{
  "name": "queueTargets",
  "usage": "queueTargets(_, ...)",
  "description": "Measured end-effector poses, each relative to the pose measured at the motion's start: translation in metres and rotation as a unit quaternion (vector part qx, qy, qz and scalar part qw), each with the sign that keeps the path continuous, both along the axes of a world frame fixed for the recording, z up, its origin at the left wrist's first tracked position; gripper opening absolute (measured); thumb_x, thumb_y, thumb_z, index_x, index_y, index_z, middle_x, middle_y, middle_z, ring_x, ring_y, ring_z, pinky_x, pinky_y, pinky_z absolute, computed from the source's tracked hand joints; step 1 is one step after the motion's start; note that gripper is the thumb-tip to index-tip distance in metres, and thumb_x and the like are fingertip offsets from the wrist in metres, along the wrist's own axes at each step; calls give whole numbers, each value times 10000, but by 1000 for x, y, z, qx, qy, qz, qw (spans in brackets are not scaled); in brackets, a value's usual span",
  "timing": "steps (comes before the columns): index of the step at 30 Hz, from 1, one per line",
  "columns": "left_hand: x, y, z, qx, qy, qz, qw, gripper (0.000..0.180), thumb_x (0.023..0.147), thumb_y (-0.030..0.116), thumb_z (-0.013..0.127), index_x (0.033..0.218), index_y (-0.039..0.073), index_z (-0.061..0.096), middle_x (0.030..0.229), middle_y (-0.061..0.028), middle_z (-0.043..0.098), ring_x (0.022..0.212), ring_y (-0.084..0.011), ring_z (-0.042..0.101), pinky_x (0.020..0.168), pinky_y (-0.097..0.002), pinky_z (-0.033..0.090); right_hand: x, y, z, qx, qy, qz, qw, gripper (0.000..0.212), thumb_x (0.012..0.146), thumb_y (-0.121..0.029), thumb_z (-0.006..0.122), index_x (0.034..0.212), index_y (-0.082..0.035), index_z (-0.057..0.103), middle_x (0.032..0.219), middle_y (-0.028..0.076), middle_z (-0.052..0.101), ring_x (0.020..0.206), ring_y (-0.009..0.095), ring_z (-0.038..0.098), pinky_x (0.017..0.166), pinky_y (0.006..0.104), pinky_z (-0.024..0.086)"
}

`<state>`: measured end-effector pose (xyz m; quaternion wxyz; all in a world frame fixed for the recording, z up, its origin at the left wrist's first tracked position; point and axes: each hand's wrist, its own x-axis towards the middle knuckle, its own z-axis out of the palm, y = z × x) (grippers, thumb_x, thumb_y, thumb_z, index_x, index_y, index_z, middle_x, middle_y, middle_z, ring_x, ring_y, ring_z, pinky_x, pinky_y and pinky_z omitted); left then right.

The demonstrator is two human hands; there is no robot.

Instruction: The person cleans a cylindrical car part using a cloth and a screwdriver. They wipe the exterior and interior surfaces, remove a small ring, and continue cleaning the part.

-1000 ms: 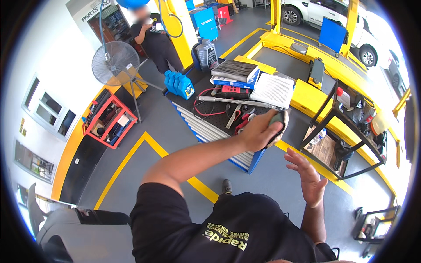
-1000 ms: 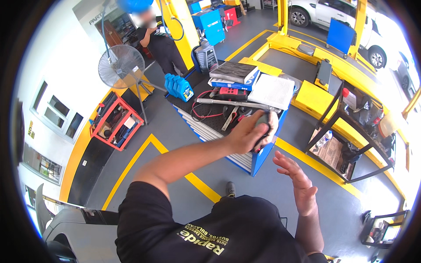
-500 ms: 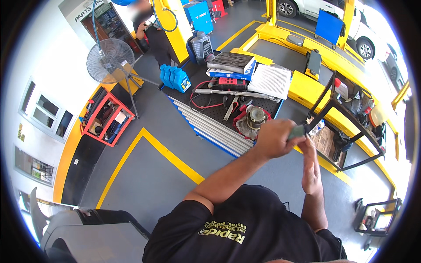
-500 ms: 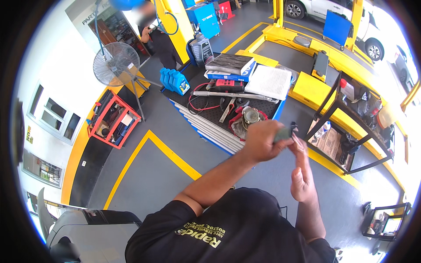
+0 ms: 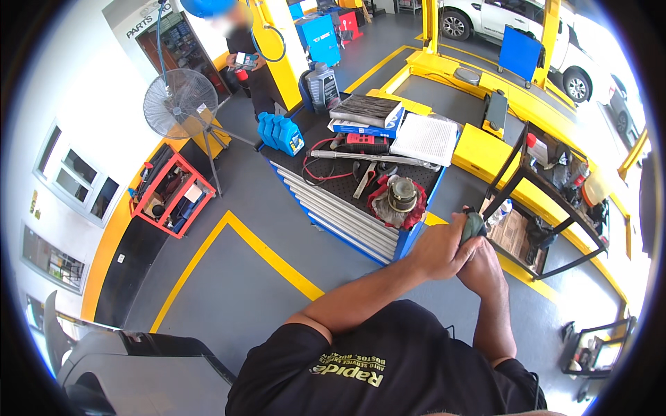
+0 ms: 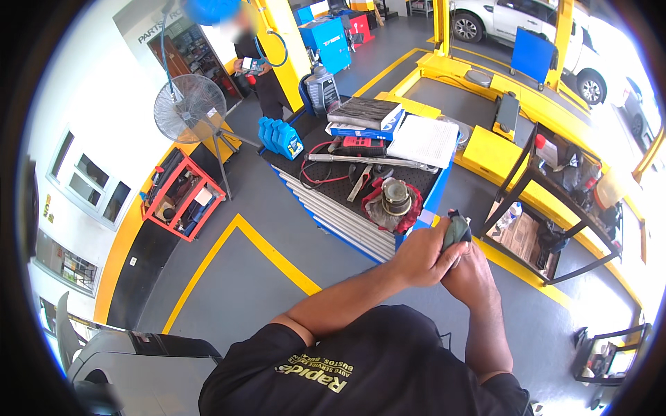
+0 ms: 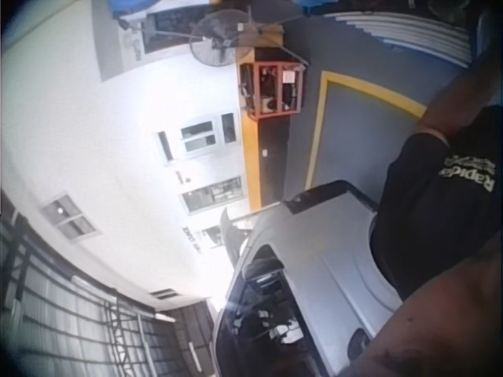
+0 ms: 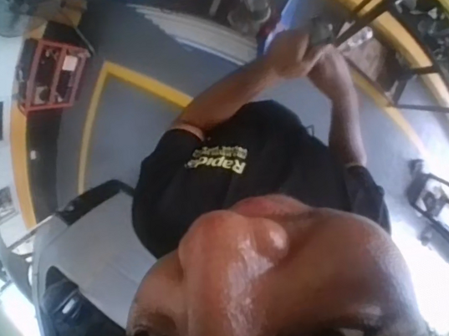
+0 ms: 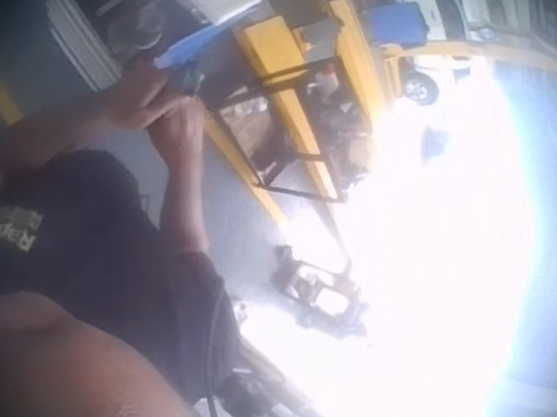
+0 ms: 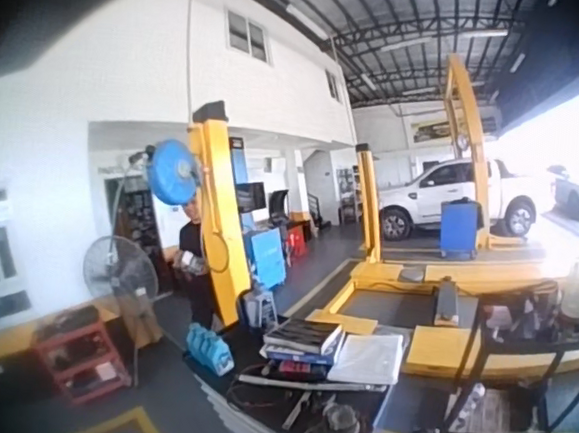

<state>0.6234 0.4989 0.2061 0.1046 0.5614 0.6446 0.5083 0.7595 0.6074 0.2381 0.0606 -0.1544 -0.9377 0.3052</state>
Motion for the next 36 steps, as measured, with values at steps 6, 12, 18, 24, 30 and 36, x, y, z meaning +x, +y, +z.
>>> queueTargets(6, -27, -33, 54, 170, 93, -16, 981, 540, 1074, 419, 658, 1389, -13, 582, 945, -135, 742, 867, -386, 747, 753, -490, 553, 16, 16, 20, -265, 214, 104, 934, 1162, 825, -219, 975, 1743, -74, 278, 1644, 203, 530, 1540, 368, 506, 1196, 480, 472)
queueTargets(12, 24, 2, 40, 140, 185, -61, 971, 1100, 1037, 824, 405, 1746, 6, 213, 1779, -406, -82, 1649, -594, -149, 1251, -762, -81, -18, -33, -42, -448, 514, -73, 728, 891, 1103, -650, 543, 1754, -108, 266, 1671, 125, 501, 1545, 301, 471, 1216, 472, 443)
queueTargets(18, 30, -7, 45, 44, 35, -222, 974, 1109, 1022, 759, 564, 1745, 4, 196, 1796, -358, 106, 1684, -506, 103, 1318, -598, 183, -3, 35, -48, -569, 548, -165, 590, 792, 1117, -662, 484, 1684, -114, 404, 1678, 110, 503, 1537, 284, 481, 1268, 461, 400)
queueTargets(24, 11, 30, 59, 222, -161, -265, 924, 1087, 1043, 732, 541, 1772, 36, 134, 1847, -254, 17, 1717, -390, 29, 1347, -537, 102, -15, 13, -47, -617, 489, 56, 614, 823, 1112, -661, 417, 1695, -84, 367, 1718, 133, 423, 1573, 309, 416, 1312, 479, 326)
queueTargets(30, 31, 27, 20, 202, 12, -190, 961, 1202, 983, 778, 602, 1778, 46, 76, 1816, -306, -145, 1704, -455, -65, 1347, -564, 46, -21, 31, -94, -371, 472, -45, 798, 697, 1108, -522, 647, 1617, -71, 491, 1528, 78, 597, 1369, 200, 588, 1150, 385, 479)
queueTargets(36, -1, -23, 59, 48, -1, -247, 968, 1107, 949, 568, 803, 1764, 93, 225, 1841, -250, -108, 1691, -453, 161, 1290, -583, 345, 13, 75, -51, -414, 462, -197, 760, 493, 1123, -281, 590, 1546, -32, 547, 1414, 126, 689, 1223, 242, 720, 1030, 384, 594)
